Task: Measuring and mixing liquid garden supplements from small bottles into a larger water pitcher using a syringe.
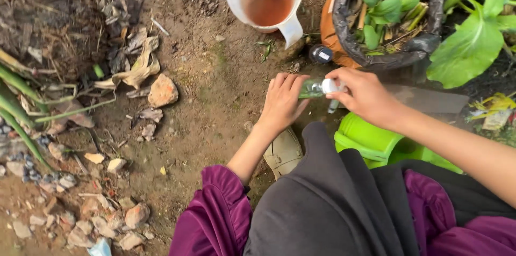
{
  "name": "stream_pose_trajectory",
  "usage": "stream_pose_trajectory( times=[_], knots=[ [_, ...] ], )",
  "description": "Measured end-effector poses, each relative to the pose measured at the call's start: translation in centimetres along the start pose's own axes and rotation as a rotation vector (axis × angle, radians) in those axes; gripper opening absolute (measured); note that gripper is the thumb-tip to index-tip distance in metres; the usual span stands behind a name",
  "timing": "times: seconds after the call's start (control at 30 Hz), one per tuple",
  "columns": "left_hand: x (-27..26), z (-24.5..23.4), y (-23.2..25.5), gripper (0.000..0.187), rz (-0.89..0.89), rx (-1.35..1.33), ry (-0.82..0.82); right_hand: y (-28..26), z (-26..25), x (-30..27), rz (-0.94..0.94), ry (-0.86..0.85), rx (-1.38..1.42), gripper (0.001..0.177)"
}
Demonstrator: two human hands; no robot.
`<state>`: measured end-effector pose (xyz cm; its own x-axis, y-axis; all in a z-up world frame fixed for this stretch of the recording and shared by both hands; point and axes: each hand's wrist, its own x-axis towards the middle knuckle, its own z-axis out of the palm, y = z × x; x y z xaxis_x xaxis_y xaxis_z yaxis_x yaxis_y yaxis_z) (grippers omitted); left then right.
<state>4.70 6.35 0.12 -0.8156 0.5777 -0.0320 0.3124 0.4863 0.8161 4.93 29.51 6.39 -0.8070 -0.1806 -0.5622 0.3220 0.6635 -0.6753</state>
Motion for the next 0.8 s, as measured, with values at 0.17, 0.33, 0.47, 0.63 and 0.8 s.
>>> stream_pose_trajectory(
  times=[0.17, 0.33, 0.47, 0.63, 0.8],
  knots=[
    [-0.1, 3.0, -1.1, 0.053, -0.088, 0.228, -0.039, 4.2, 1.3, 0.1, -0.216, -0.003, -0.098, 0.058],
    [0.7, 3.0, -0.7, 0.052, -0.113, 0.270, -0.033, 7.0, 0.0, -1.4, -0.246, -0.041, -0.492, 0.050],
    [1.6, 3.3, -0.3, 0.058, -0.071, 0.327, -0.036, 8.1, -4.9, -1.1, -0.077, -0.298, -0.767, 0.029],
    [2.1, 4.7, -0.5, 0.055, -0.067, 0.383, -0.046, -2.3, -14.3, -1.0, 0.293, -0.211, -0.678, 0.031],
    [2.2, 5.3, -0.5, 0.051, -0.089, 0.415, 0.011, 1.8, -10.5, -1.1, 0.260, -0.212, -0.592, 0.027]
  ],
)
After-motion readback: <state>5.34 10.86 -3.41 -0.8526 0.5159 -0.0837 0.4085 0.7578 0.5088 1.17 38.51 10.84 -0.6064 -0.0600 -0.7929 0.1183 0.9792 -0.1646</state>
